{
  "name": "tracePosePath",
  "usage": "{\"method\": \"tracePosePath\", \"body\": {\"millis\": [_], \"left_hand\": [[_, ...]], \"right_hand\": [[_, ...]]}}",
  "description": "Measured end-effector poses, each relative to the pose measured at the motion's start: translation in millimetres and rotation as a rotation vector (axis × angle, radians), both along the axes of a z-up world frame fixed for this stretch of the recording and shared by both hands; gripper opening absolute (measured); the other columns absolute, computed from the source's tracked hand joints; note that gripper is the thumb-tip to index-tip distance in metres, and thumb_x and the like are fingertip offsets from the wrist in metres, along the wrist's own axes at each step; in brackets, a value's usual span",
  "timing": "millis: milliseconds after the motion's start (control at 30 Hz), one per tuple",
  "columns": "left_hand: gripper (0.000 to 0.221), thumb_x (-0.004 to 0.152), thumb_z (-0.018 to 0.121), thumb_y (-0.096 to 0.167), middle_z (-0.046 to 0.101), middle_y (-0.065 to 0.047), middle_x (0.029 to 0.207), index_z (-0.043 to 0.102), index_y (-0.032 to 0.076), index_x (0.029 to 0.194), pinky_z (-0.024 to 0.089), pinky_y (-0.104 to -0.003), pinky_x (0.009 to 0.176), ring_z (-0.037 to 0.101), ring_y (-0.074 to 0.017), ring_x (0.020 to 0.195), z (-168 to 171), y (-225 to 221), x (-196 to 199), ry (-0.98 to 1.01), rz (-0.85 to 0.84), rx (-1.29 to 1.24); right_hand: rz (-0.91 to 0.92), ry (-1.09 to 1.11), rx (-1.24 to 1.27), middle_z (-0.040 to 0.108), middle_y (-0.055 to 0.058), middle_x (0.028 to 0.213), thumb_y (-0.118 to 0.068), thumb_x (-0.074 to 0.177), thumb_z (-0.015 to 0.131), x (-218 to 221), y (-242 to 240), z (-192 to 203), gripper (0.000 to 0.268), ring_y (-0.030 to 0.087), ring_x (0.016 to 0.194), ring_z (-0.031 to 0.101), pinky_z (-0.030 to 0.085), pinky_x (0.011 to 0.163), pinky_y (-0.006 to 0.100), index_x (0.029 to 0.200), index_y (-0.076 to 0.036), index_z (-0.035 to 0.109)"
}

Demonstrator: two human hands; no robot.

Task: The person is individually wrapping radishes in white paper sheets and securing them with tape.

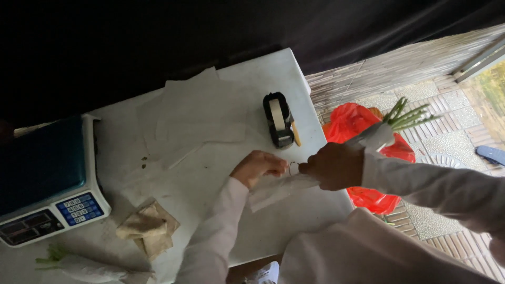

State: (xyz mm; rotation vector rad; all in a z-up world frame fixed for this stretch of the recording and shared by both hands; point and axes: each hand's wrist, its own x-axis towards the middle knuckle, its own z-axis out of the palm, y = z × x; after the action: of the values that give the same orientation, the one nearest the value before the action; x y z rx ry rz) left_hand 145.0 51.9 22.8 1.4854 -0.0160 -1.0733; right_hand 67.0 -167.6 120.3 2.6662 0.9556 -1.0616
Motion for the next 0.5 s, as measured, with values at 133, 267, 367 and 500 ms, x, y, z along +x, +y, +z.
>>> {"method": "tracePosePath", "body": {"millis": [133,267,367,500], "left_hand": [[0.030,0.091,0.080,0.018,0.074,-0.018,0.111,0.075,-0.002,0.112,0.057,-0.034,0.098,0.070,-0.0230,0.103,-7,14,-20,0.149,-0.121,-0.053],[0.026,0.100,0.070,0.026,0.068,-0.011,0.126,0.069,0.006,0.116,0.051,-0.036,0.104,0.061,-0.0198,0.114,-26,18,-33,0.023,-0.206,-0.199],[0.062,0.094,0.076,0.015,0.077,-0.018,0.098,0.049,0.007,0.149,0.057,-0.034,0.088,0.073,-0.0201,0.085,45,26,-80,0.307,0.074,-0.725],[0.039,0.101,0.059,0.015,0.067,-0.007,0.069,0.057,0.011,0.140,0.054,-0.028,0.076,0.063,-0.0120,0.071,31,6,-106,0.077,0.311,-0.558]], "right_hand": [[0.113,-0.214,0.040,0.070,0.011,0.101,-0.030,0.085,0.070,-12,-5,25,0.039,0.034,0.093,0.074,0.061,0.081,0.051,0.118,-0.016,0.055],[0.018,-0.158,0.090,0.071,0.011,0.101,-0.035,0.084,0.065,-11,-2,59,0.035,0.037,0.092,0.073,0.060,0.082,0.053,0.114,-0.017,0.060],[-0.125,-0.105,0.124,0.074,0.008,0.105,-0.039,0.078,0.065,-14,1,66,0.041,0.037,0.094,0.075,0.061,0.085,0.053,0.115,-0.022,0.063],[-0.252,-0.070,0.232,0.075,0.011,0.098,-0.040,0.072,0.071,-14,-7,45,0.052,0.038,0.090,0.076,0.062,0.081,0.051,0.123,-0.028,0.064]]}}
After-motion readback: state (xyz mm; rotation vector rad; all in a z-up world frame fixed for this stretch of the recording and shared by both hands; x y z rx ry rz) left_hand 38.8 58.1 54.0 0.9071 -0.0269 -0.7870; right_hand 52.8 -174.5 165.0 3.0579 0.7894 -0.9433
